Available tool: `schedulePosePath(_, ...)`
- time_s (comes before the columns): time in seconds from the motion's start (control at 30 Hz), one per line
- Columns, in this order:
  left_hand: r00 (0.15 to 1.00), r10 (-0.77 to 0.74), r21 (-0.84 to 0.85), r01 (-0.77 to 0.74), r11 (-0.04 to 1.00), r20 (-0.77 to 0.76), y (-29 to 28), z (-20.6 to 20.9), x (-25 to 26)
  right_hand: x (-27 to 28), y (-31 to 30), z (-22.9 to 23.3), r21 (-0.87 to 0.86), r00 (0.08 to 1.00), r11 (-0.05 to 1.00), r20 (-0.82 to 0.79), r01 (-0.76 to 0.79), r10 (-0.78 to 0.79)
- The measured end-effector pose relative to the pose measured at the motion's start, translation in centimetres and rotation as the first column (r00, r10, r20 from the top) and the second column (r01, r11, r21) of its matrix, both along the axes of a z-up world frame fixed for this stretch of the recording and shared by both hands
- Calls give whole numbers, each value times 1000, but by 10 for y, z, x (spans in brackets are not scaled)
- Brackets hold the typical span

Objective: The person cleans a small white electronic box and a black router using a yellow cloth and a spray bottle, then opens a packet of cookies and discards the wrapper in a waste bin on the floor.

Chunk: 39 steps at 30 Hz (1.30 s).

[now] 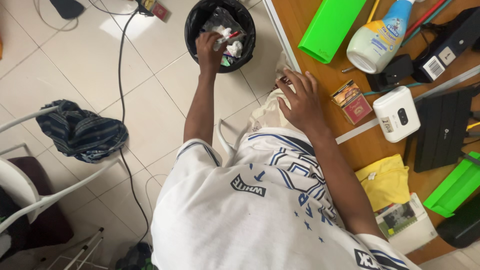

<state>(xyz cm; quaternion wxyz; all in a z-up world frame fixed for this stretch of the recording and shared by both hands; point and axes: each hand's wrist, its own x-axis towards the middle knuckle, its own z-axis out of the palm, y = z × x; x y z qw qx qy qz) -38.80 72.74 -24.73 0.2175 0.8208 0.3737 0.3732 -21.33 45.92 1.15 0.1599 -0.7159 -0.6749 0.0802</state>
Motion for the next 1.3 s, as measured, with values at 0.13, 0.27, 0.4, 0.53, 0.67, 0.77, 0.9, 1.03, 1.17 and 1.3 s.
schedulePosePath(0.13, 996, 67, -31, -69, 997, -55, 4, -20, 2, 3, -8, 3, -16, 999, 999, -6, 41, -41)
schedulePosePath(0.27, 938, 271, -108, -299, 948, -217, 5, -27, 15, 9, -14, 5, 20, 997, 996, 3, 83, -83)
schedulePosePath(0.4, 948, 275, -292, -312, 904, -161, 2, -21, 25, 10, -21, 7, 39, 992, 992, -38, 119, -118)
schedulePosePath(0.53, 996, 74, -425, -47, 904, 48, 0, -1, 35, 12, -20, 9, 61, 993, 991, -30, 117, -116)
schedulePosePath(0.67, 971, -58, -345, 138, 928, 231, -20, 39, 39, 13, -21, 10, 76, 988, 987, -63, 143, -139)
schedulePosePath(0.77, 949, -126, -329, 222, 918, 288, -37, 93, 39, 15, -22, 14, 94, 986, 982, -53, 161, -157)
schedulePosePath(0.9, 904, -264, -230, 350, 908, 336, -57, 161, 48, 21, -26, 24, 156, 974, 963, -91, 221, -209)
schedulePosePath(1.03, 858, -376, -101, 433, 896, 351, -67, 209, 69, 30, -37, 36, 265, 957, 920, -104, 289, -271)
schedulePosePath(1.17, 809, -474, -2, 506, 862, 348, -87, 244, 97, 44, -54, 51, 311, 926, 872, -147, 378, -349)
schedulePosePath(1.3, 706, -620, -1, 660, 751, 343, -115, 276, 125, 55, -79, 63, 344, 870, 799, -184, 493, -457)
